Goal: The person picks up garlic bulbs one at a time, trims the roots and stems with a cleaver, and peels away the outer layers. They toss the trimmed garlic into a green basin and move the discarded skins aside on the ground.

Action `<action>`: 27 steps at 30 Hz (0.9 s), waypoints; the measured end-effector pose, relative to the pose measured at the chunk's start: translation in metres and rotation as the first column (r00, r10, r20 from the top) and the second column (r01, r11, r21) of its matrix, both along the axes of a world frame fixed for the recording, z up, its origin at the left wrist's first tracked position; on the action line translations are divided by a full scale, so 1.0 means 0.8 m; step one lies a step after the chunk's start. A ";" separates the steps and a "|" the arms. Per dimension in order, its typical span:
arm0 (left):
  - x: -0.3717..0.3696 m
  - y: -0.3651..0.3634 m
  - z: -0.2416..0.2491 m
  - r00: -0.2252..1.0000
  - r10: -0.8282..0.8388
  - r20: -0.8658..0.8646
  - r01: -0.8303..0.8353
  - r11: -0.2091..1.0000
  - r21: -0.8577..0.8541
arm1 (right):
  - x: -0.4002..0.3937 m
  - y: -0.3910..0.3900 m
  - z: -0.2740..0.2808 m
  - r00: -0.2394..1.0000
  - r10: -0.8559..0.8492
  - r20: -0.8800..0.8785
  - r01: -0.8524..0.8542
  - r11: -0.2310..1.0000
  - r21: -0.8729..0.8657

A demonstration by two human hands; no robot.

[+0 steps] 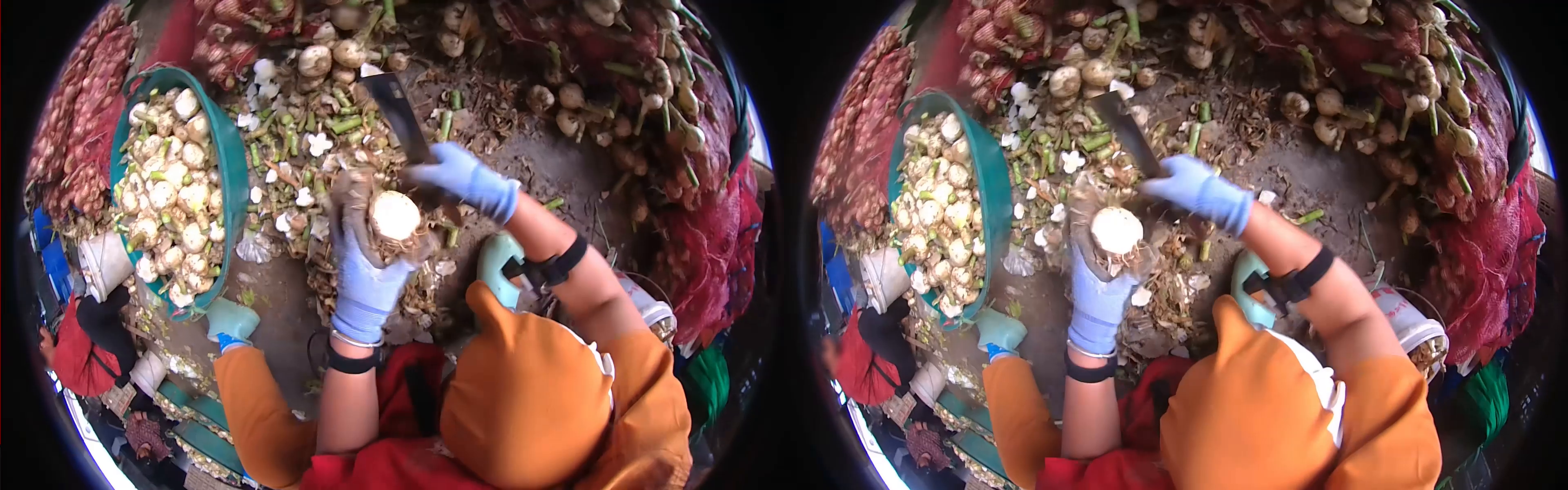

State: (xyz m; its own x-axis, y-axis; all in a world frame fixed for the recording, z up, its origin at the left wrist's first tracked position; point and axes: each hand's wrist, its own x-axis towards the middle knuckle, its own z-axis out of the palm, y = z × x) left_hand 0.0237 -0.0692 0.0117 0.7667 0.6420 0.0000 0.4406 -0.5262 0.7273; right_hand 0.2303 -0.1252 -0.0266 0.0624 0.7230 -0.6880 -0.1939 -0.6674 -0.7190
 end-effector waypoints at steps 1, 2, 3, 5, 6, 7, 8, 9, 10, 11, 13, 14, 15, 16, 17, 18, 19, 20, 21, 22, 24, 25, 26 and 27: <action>-0.018 0.008 -0.044 0.965 0.246 0.088 -0.158 0.818 -0.554 | -0.026 0.003 -0.015 0.971 -0.141 -0.193 0.175 0.969 0.173; -0.035 0.011 -0.083 0.878 0.478 0.010 -0.174 0.338 -0.925 | -0.029 0.008 0.005 0.983 -0.049 -0.178 0.091 0.968 0.234; -0.006 0.001 -0.012 0.769 0.631 0.098 -0.148 0.326 -0.933 | -0.031 0.011 0.013 0.984 0.011 0.176 -0.091 0.886 0.455; -0.025 0.008 -0.008 0.789 0.612 -0.049 -0.272 0.277 -0.921 | -0.031 0.015 0.024 0.725 0.013 0.689 -0.450 0.766 0.459; -0.023 0.012 -0.003 0.806 0.588 -0.066 -0.352 0.387 -0.852 | -0.015 0.021 0.016 0.585 0.199 0.786 -0.559 0.801 0.213; -0.031 0.032 -0.007 0.824 0.564 0.053 -0.232 0.423 -0.876 | 0.002 0.034 0.002 0.525 0.411 0.745 -0.587 0.809 -0.033; -0.050 0.062 -0.011 0.826 0.538 0.168 -0.115 0.452 -0.885 | 0.020 0.048 -0.012 0.464 0.607 0.645 -0.600 0.751 -0.275; -0.081 0.098 -0.007 0.682 0.680 0.269 -0.023 0.388 -0.921 | 0.036 0.057 -0.022 0.467 0.502 0.727 -0.506 0.827 -0.246; -0.106 0.121 -0.006 0.499 0.803 0.326 0.079 0.332 -0.940 | 0.051 0.064 -0.032 0.455 0.399 0.796 -0.411 0.887 -0.210; -0.093 0.131 0.036 0.454 0.776 0.438 0.397 0.264 -0.879 | 0.064 0.075 -0.037 0.416 0.252 0.874 -0.382 0.920 -0.083; -0.083 0.151 0.077 0.378 0.756 0.534 0.678 0.166 -0.716 | 0.086 0.106 -0.062 0.284 0.003 0.959 -0.354 0.930 0.102; -0.091 0.161 0.072 0.385 0.730 0.565 0.568 0.296 -0.768 | 0.094 0.125 -0.085 0.191 -0.092 0.977 -0.364 0.918 0.157; -0.096 0.166 0.066 0.397 0.702 0.591 0.441 0.419 -0.794 | 0.098 0.143 -0.092 0.275 0.103 0.956 -0.319 0.948 -0.010; -0.093 0.164 0.057 0.399 0.698 0.594 0.448 0.417 -0.791 | 0.090 0.141 -0.096 0.235 0.093 0.967 -0.328 0.945 -0.011; -0.087 0.161 0.042 0.425 0.750 0.506 0.423 0.329 -0.844 | 0.081 0.138 -0.101 0.331 0.133 0.934 -0.355 0.935 -0.007; -0.082 0.158 0.027 0.447 0.793 0.413 0.400 0.236 -0.886 | 0.074 0.131 -0.098 0.418 0.175 0.892 -0.382 0.924 -0.002; -0.086 0.162 0.011 0.507 0.741 0.440 0.413 0.239 -0.879 | 0.066 0.114 -0.076 0.497 0.248 0.831 -0.424 0.906 -0.017; -0.078 0.161 0.006 0.502 0.745 0.439 0.431 0.225 -0.874 | 0.055 0.089 -0.051 0.566 0.325 0.757 -0.464 0.885 -0.032; -0.065 0.159 0.002 0.558 0.713 0.424 0.218 0.367 -0.904 | 0.053 0.053 -0.042 0.638 0.178 0.749 -0.412 0.901 0.137; -0.053 0.157 -0.005 0.611 0.689 0.390 -0.002 0.494 -0.869 | 0.053 0.008 -0.032 0.701 0.034 0.713 -0.349 0.888 0.300; -0.033 0.177 -0.025 0.709 0.624 0.329 -0.119 0.565 -0.816 | 0.074 -0.072 0.064 0.824 0.046 0.565 -0.174 0.969 0.176; -0.019 0.190 -0.038 0.722 0.613 0.322 -0.143 0.587 -0.797 | 0.087 -0.110 0.114 0.879 -0.017 0.476 -0.068 0.985 0.159; -0.004 0.208 -0.055 0.736 0.600 0.313 -0.164 0.607 -0.777 | 0.095 -0.151 0.164 0.918 -0.146 0.368 0.119 0.988 0.093; 0.018 0.224 -0.073 0.760 0.539 0.363 -0.148 0.688 -0.711 | 0.113 -0.201 0.200 0.887 -0.159 0.434 0.172 0.985 0.009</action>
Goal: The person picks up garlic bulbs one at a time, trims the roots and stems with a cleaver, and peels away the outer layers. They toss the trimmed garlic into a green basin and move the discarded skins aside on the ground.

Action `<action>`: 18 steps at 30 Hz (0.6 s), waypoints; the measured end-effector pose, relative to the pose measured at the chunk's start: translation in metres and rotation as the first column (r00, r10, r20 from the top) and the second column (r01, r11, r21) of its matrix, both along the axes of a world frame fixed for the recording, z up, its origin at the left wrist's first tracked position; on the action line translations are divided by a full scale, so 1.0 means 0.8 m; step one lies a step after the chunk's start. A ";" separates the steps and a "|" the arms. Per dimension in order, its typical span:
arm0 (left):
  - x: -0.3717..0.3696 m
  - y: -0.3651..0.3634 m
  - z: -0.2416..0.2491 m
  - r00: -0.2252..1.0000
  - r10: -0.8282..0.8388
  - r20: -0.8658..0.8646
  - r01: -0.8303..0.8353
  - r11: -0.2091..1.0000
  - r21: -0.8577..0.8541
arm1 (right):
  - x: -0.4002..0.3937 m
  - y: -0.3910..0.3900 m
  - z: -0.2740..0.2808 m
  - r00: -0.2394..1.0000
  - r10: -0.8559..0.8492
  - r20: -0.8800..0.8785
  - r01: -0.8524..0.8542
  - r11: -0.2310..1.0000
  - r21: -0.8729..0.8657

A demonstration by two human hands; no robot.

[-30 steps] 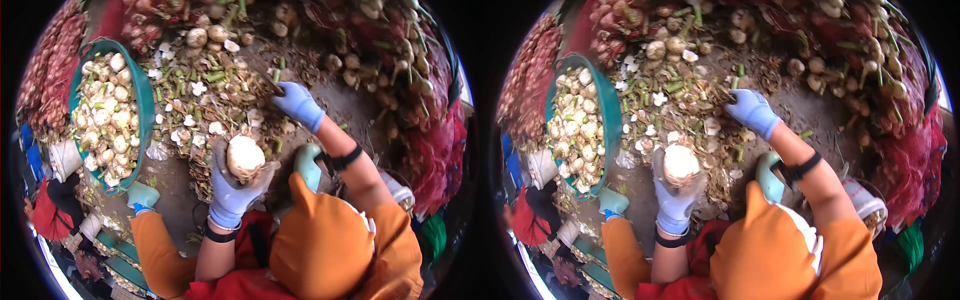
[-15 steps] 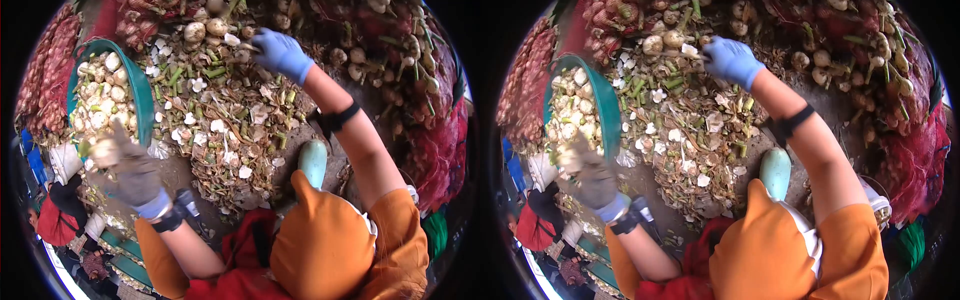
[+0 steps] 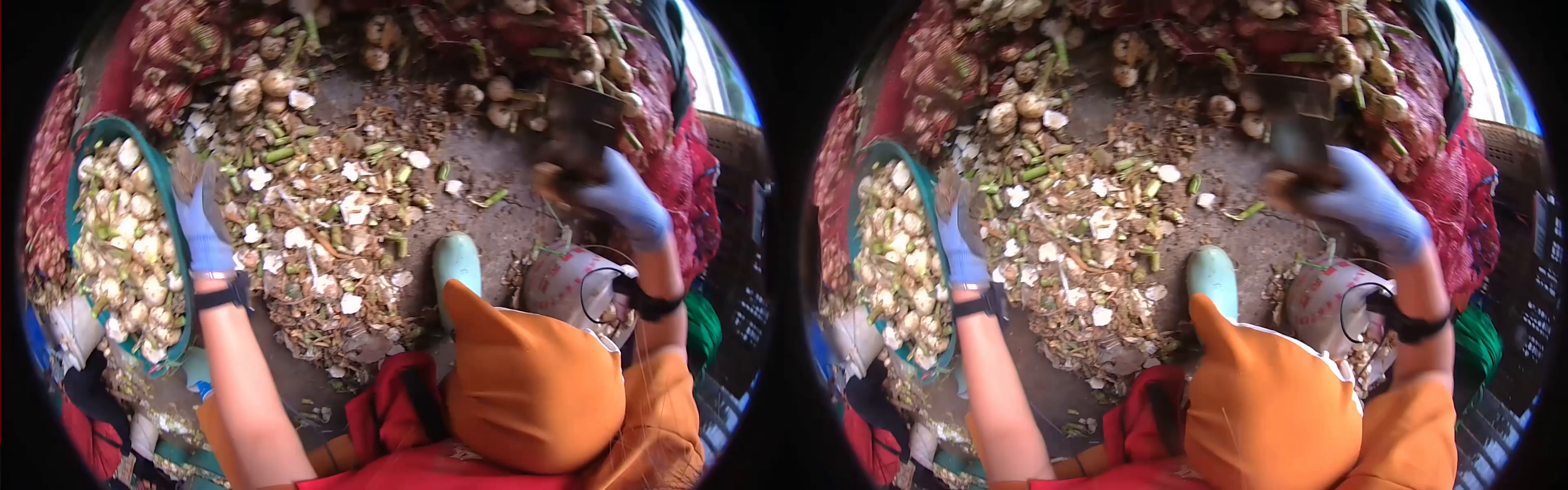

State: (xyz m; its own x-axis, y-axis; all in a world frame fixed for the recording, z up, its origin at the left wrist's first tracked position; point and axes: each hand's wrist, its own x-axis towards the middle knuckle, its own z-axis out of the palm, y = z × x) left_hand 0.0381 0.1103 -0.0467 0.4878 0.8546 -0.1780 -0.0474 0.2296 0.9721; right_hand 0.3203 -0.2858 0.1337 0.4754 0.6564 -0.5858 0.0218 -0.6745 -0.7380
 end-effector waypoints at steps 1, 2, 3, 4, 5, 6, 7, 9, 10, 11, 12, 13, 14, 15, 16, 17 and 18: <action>0.024 0.017 -0.019 0.999 -0.034 -0.012 0.035 0.994 0.102 | 0.008 -0.032 0.053 0.990 -0.120 -0.067 0.098 0.959 -0.266; 0.048 0.034 -0.040 0.999 -0.050 0.009 0.048 0.988 0.149 | 0.010 -0.082 0.073 0.989 -0.133 -0.061 0.112 0.958 -0.265; 0.073 0.050 -0.059 0.997 -0.066 0.028 0.059 0.979 0.197 | 0.010 -0.129 0.092 0.988 -0.145 -0.058 0.125 0.956 -0.263; 0.097 0.063 -0.072 0.992 -0.104 -0.067 0.121 0.940 0.320 | 0.010 -0.171 0.116 0.994 -0.084 -0.064 0.048 0.902 -0.430; 0.117 0.073 -0.084 0.977 -0.130 -0.167 0.192 0.880 0.434 | 0.007 -0.195 0.137 0.996 -0.027 -0.088 -0.029 0.814 -0.580; 0.133 0.077 -0.096 0.955 -0.211 -0.209 0.274 0.896 0.348 | -0.003 -0.195 0.146 0.996 -0.066 -0.054 0.013 0.743 -0.670; 0.149 0.087 -0.116 0.876 -0.207 -0.435 0.428 0.749 0.506 | -0.011 -0.187 0.150 0.995 -0.100 -0.020 0.052 0.663 -0.747; 0.157 0.086 -0.127 0.807 -0.199 -0.555 0.527 0.666 0.527 | -0.015 -0.160 0.137 0.995 -0.096 0.024 0.079 0.632 -0.771; 0.161 0.078 -0.112 0.725 -0.161 -0.669 0.621 0.573 0.535 | -0.010 -0.144 0.122 0.998 0.005 0.062 0.039 0.735 -0.677; 0.165 0.066 -0.096 0.629 -0.103 -0.771 0.712 0.474 0.518 | -0.006 -0.126 0.103 0.989 0.096 0.110 -0.017 0.824 -0.567; 0.164 0.034 -0.083 0.630 -0.062 -0.774 0.727 0.398 0.560 | -0.005 -0.103 0.084 0.994 0.075 0.083 -0.031 0.899 -0.437; 0.168 0.001 -0.055 0.608 -0.496 -0.620 0.770 0.561 0.305 | -0.002 -0.077 0.065 0.997 0.059 0.057 -0.040 0.954 -0.299; 0.169 -0.056 0.007 0.477 -0.515 -0.712 0.808 0.576 0.125 | 0.001 -0.051 0.042 0.993 0.104 0.058 -0.090 0.975 -0.205; 0.150 -0.068 -0.034 0.554 -0.557 -0.619 0.802 0.557 0.217 | 0.004 -0.027 0.016 0.987 0.147 0.068 -0.138 0.984 -0.112; 0.141 -0.097 -0.012 0.608 -0.651 -0.454 0.711 0.701 -0.052 | 0.007 -0.003 -0.010 0.978 0.192 0.076 -0.189 0.981 -0.046; 0.121 -0.103 -0.049 0.799 -0.565 -0.206 0.559 0.824 -0.095 | 0.007 0.020 -0.034 0.968 0.236 0.086 -0.238 0.971 0.013; 0.117 -0.129 0.008 0.875 -0.474 -0.100 0.422 0.846 -0.326 | 0.000 0.042 -0.056 0.987 0.156 -0.033 -0.156 0.988 -0.007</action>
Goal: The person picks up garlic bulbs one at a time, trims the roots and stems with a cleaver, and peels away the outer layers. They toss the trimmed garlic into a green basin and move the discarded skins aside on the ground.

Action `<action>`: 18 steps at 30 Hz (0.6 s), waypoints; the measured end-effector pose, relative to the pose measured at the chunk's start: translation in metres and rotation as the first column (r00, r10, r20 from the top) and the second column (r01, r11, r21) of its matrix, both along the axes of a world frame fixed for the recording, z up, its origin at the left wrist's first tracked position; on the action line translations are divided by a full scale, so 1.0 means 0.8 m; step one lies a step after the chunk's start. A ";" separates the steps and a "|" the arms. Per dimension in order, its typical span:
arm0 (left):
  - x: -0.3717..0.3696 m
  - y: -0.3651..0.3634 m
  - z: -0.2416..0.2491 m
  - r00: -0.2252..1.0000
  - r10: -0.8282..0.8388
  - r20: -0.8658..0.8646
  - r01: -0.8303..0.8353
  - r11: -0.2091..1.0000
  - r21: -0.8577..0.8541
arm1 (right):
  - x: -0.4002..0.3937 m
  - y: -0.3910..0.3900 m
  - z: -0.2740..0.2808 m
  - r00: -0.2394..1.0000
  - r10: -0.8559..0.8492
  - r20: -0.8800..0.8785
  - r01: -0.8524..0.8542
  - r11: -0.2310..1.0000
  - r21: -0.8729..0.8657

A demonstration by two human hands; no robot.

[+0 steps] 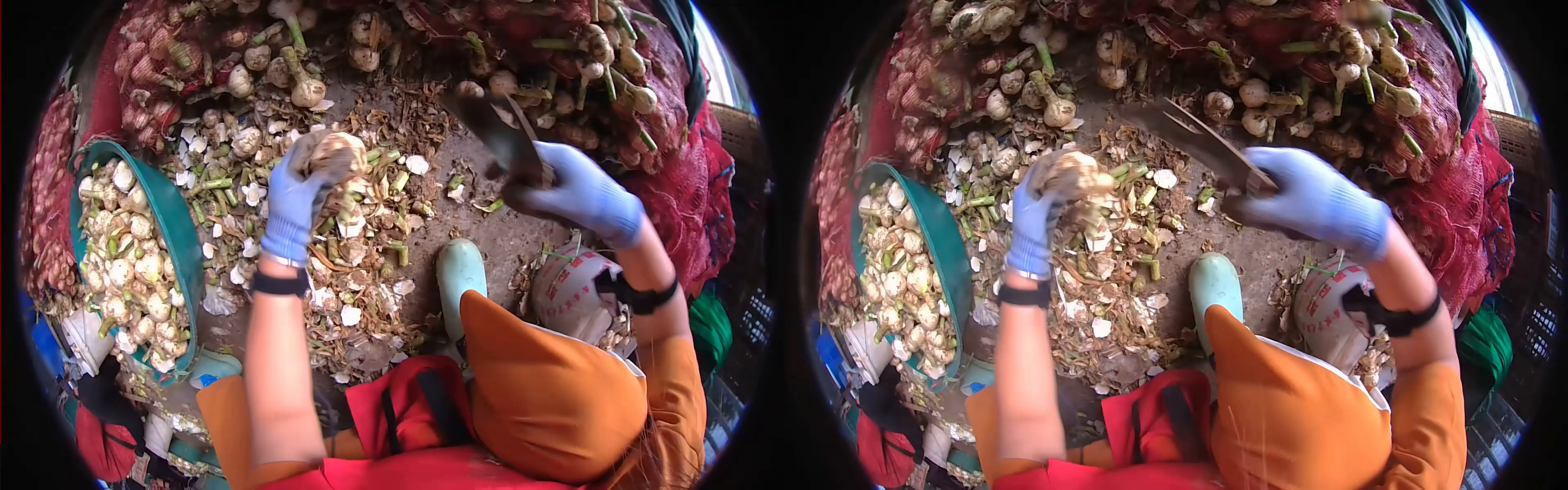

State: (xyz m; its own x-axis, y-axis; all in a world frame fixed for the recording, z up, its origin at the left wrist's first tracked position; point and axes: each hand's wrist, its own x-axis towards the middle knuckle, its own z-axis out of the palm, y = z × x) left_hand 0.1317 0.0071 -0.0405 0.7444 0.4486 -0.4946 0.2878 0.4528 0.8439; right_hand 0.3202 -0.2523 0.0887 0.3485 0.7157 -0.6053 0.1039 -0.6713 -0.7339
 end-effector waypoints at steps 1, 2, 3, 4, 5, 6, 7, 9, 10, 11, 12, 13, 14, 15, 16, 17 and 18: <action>-0.015 -0.008 -0.025 0.967 0.067 0.244 -0.045 0.995 -0.094 | -0.009 0.022 -0.014 0.991 -0.079 -0.110 0.074 0.996 -0.051; -0.022 -0.022 -0.030 0.940 0.184 0.287 -0.141 0.976 -0.163 | -0.020 0.042 -0.018 0.979 -0.112 -0.168 0.095 0.990 -0.108; -0.025 -0.041 -0.027 0.899 0.296 0.323 -0.229 0.946 -0.230 | -0.028 0.058 -0.021 0.963 -0.150 -0.225 0.114 0.980 -0.162; -0.024 -0.058 -0.011 0.906 0.317 0.280 -0.207 0.910 -0.360 | -0.036 0.062 -0.051 0.996 -0.046 -0.078 0.047 0.999 0.011; -0.024 -0.073 0.004 0.912 0.333 0.238 -0.187 0.856 -0.483 | -0.043 0.066 -0.080 0.996 0.032 0.087 -0.047 0.984 0.173; -0.036 -0.087 0.001 0.940 0.246 0.238 -0.119 0.886 -0.448 | -0.047 0.077 -0.080 0.922 0.128 0.364 -0.221 0.949 0.227; -0.047 -0.095 -0.010 0.950 0.184 0.251 -0.136 0.971 -0.198 | -0.053 0.085 -0.084 0.848 0.200 0.491 -0.308 0.940 0.149; -0.067 -0.103 -0.010 0.989 0.097 0.109 -0.106 0.991 0.080 | -0.064 0.098 -0.081 0.761 0.285 0.583 -0.411 0.907 0.093; -0.071 -0.110 0.000 0.956 0.279 0.094 -0.264 0.953 -0.147 | -0.067 0.100 -0.087 0.656 0.363 0.661 -0.509 0.860 0.032; -0.078 -0.092 0.006 0.978 0.044 -0.206 -0.047 0.999 -0.009 | -0.070 0.103 -0.085 0.641 0.396 0.658 -0.545 0.838 0.027; -0.079 -0.089 0.011 0.976 0.052 -0.214 -0.054 0.999 -0.002 | -0.073 0.109 -0.079 0.627 0.414 0.660 -0.568 0.823 0.024; -0.079 -0.088 0.015 0.993 0.047 -0.110 -0.043 0.998 0.035 | -0.077 0.114 -0.072 0.612 0.433 0.662 -0.590 0.807 0.018; -0.080 -0.088 0.019 0.999 0.038 -0.006 -0.037 0.997 0.072 | -0.082 0.117 -0.069 0.564 0.474 0.676 -0.640 0.768 -0.004; -0.081 -0.089 0.021 0.995 0.023 0.099 -0.034 0.993 0.110 | -0.085 0.120 -0.067 0.569 0.479 0.669 -0.654 0.756 0.015; -0.083 -0.090 0.023 0.996 0.009 0.086 -0.030 0.970 0.240 | -0.086 0.121 -0.069 0.574 0.444 0.688 -0.654 0.754 0.058; -0.086 -0.093 0.025 0.997 -0.003 0.072 -0.024 0.931 0.365 | -0.087 0.123 -0.071 0.578 0.409 0.706 -0.653 0.750 0.100; -0.091 -0.100 0.022 0.998 0.005 0.065 -0.028 0.930 0.367 | -0.088 0.125 -0.071 0.580 0.413 0.702 -0.658 0.745 0.106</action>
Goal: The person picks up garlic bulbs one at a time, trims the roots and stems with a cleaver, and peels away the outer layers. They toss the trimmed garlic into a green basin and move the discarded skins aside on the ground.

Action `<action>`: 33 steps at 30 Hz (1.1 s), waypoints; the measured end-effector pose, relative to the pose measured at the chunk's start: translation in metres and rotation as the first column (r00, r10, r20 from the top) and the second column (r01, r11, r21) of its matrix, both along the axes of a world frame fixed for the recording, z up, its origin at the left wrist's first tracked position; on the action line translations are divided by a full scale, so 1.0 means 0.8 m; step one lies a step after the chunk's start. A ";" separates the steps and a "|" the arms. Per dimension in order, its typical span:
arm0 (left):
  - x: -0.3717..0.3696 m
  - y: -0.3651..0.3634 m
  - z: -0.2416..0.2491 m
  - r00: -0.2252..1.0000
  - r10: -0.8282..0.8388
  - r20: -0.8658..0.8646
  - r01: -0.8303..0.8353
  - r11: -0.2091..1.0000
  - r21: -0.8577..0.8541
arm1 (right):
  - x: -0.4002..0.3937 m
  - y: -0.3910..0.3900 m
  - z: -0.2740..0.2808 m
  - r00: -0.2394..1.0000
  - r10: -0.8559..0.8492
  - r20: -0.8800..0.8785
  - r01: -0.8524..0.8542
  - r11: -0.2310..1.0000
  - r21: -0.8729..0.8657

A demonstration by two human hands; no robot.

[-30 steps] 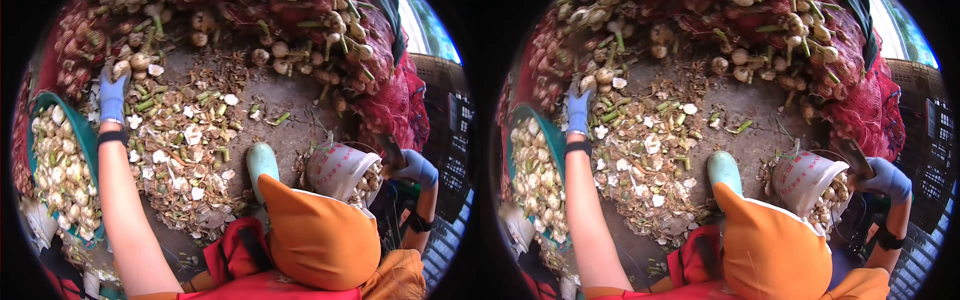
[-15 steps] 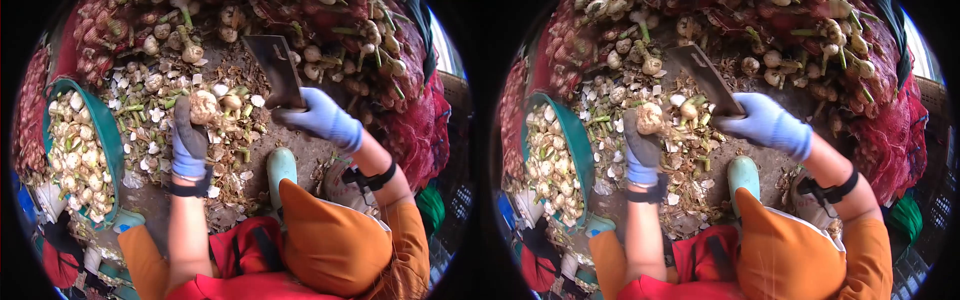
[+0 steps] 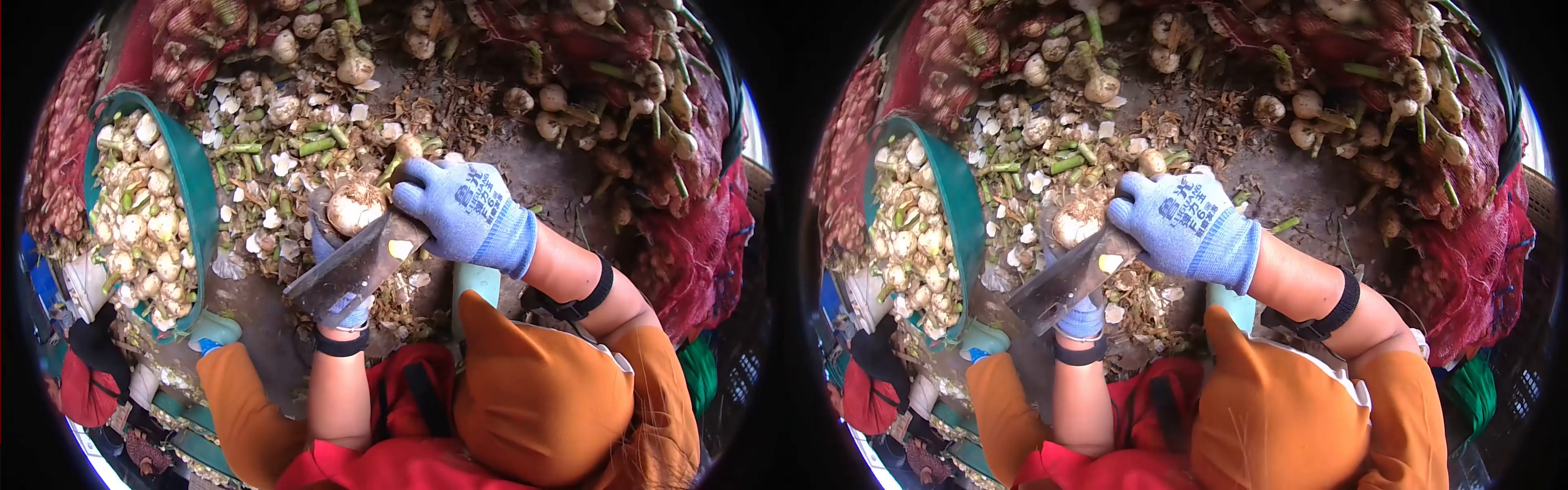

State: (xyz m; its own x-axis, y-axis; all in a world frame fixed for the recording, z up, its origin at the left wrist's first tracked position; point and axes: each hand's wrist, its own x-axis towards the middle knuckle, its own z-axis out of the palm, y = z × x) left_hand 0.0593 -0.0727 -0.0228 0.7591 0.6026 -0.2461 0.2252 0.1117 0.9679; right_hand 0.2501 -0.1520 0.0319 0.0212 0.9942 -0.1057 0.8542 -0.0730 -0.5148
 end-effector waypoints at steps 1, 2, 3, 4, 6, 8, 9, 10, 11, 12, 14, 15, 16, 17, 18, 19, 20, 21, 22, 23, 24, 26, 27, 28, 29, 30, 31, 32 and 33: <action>-0.006 -0.011 -0.007 0.995 0.057 0.079 -0.050 0.995 -0.089 | -0.001 0.004 0.001 1.000 -0.005 -0.024 0.005 1.000 -0.003; -0.012 -0.020 -0.015 0.981 0.120 0.153 -0.091 0.979 -0.180 | -0.002 0.008 0.001 0.999 -0.011 -0.048 0.010 1.000 -0.006; -0.013 -0.022 -0.011 0.957 0.187 0.220 -0.123 0.954 -0.273 | 0.001 0.010 0.000 0.999 -0.010 -0.052 0.008 1.000 -0.029; -0.017 -0.019 -0.004 0.988 0.133 0.075 -0.119 0.979 -0.164 | 0.000 0.011 -0.002 0.999 -0.010 -0.048 0.008 0.999 -0.044; -0.028 -0.012 -0.003 0.993 0.095 -0.076 -0.099 0.993 -0.058 | 0.001 0.013 -0.008 0.994 -0.023 -0.109 0.016 0.998 -0.061; -0.050 -0.001 -0.023 0.975 -0.185 -0.121 0.219 0.880 0.422 | 0.004 0.015 -0.027 0.992 -0.039 -0.118 0.031 0.997 -0.065; -0.048 -0.002 -0.019 0.976 -0.183 -0.119 0.216 0.879 0.424 | 0.000 0.017 -0.032 0.991 -0.051 -0.126 0.044 0.997 -0.058; -0.040 -0.004 -0.013 0.999 -0.016 -0.032 0.025 0.956 0.291 | -0.005 0.021 -0.035 0.990 -0.063 -0.129 0.055 0.997 -0.060; -0.035 -0.005 -0.010 0.987 0.158 0.029 -0.160 0.978 0.131 | -0.010 0.024 -0.037 0.988 -0.079 -0.130 0.071 0.995 -0.066; -0.045 0.002 -0.008 1.000 -0.013 0.010 0.009 0.926 0.379 | -0.013 0.028 -0.042 0.986 -0.075 -0.147 0.067 0.996 -0.058; -0.059 0.003 -0.018 0.986 0.121 0.118 -0.139 0.976 0.167 | -0.017 0.037 -0.053 0.989 -0.069 -0.132 0.059 0.995 -0.076; -0.071 0.000 -0.026 0.968 0.235 0.092 -0.211 0.953 -0.215 | -0.014 0.043 -0.061 0.991 -0.076 -0.107 0.066 0.993 -0.095; -0.071 -0.007 -0.024 0.938 0.342 0.051 -0.340 0.939 -0.046 | 0.005 0.051 -0.078 0.945 -0.250 -0.211 0.167 0.923 -0.347; -0.040 0.006 0.035 0.948 0.257 0.188 -0.189 0.928 -0.320 | 0.030 0.057 -0.097 0.861 -0.436 -0.264 0.219 0.784 -0.581; -0.035 0.007 0.036 0.946 0.263 0.187 -0.196 0.929 -0.315 | 0.042 0.056 -0.092 0.729 -0.599 -0.331 0.409 0.769 -0.492; -0.031 0.012 0.035 0.955 0.262 0.137 -0.217 0.935 -0.280 | 0.043 0.063 -0.092 0.536 -0.688 -0.489 0.382 0.715 -0.586; -0.029 0.015 0.036 0.966 0.248 0.078 -0.221 0.941 -0.255 | 0.032 0.064 -0.093 0.451 -0.684 -0.573 0.308 0.722 -0.620; -0.021 0.021 0.032 0.973 0.229 0.036 -0.214 0.948 -0.235 | 0.015 0.074 -0.066 0.364 -0.680 -0.636 0.246 0.729 -0.639; -0.020 0.034 0.021 0.992 0.122 -0.040 -0.111 0.971 0.213 | -0.004 0.078 -0.075 0.284 -0.590 -0.755 0.168 0.806 -0.567; -0.028 0.040 0.005 0.984 0.066 -0.168 0.050 0.797 0.602 | -0.022 0.078 -0.084 0.228 -0.458 -0.859 0.218 0.884 -0.414; -0.034 0.024 -0.008 0.985 0.147 0.086 -0.142 0.988 -0.063 | -0.022 0.078 -0.056 0.303 -0.512 -0.804 0.144 0.858 -0.493; -0.047 0.023 0.005 0.917 0.395 0.052 -0.269 0.711 -0.650 | -0.037 0.074 -0.044 0.517 -0.378 -0.768 0.136 0.922 -0.362; -0.054 0.027 0.004 0.900 0.429 -0.076 -0.352 0.612 -0.708 | -0.044 0.074 -0.039 0.814 -0.085 -0.575 0.157 0.985 0.077; -0.054 0.027 0.005 0.913 0.406 0.045 -0.299 0.739 -0.603 | -0.038 0.077 -0.039 0.928 -0.067 -0.366 0.092 0.995 0.050; -0.054 0.028 0.010 0.915 0.398 -0.066 -0.385 0.813 -0.437 | -0.026 0.076 -0.040 0.990 -0.038 -0.138 0.040 0.999 0.012; -0.050 0.045 0.021 0.911 0.392 -0.126 -0.408 0.821 -0.400 | -0.005 0.082 -0.062 0.996 -0.065 -0.059 0.051 0.975 -0.215; -0.049 0.066 0.029 0.901 0.393 -0.185 -0.434 0.826 -0.359 | 0.010 0.089 -0.066 0.993 -0.092 -0.079 0.056 0.928 -0.368; -0.058 0.082 0.028 0.898 0.440 -0.023 -0.398 0.789 -0.468 | 0.018 0.100 -0.072 0.994 -0.097 -0.054 0.072 0.935 -0.348; -0.062 0.101 0.032 0.888 0.459 -0.027 -0.427 0.802 -0.418 | 0.024 0.110 -0.071 0.993 -0.116 -0.028 0.100 0.937 -0.335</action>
State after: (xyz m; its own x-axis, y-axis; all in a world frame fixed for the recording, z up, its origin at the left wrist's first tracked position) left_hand 0.0097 0.0082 0.0025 0.4587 0.7375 -0.4957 -0.0125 0.5631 0.8263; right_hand 0.2694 -0.0643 -0.0247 0.1139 0.8939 -0.4337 0.8071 -0.3378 -0.4842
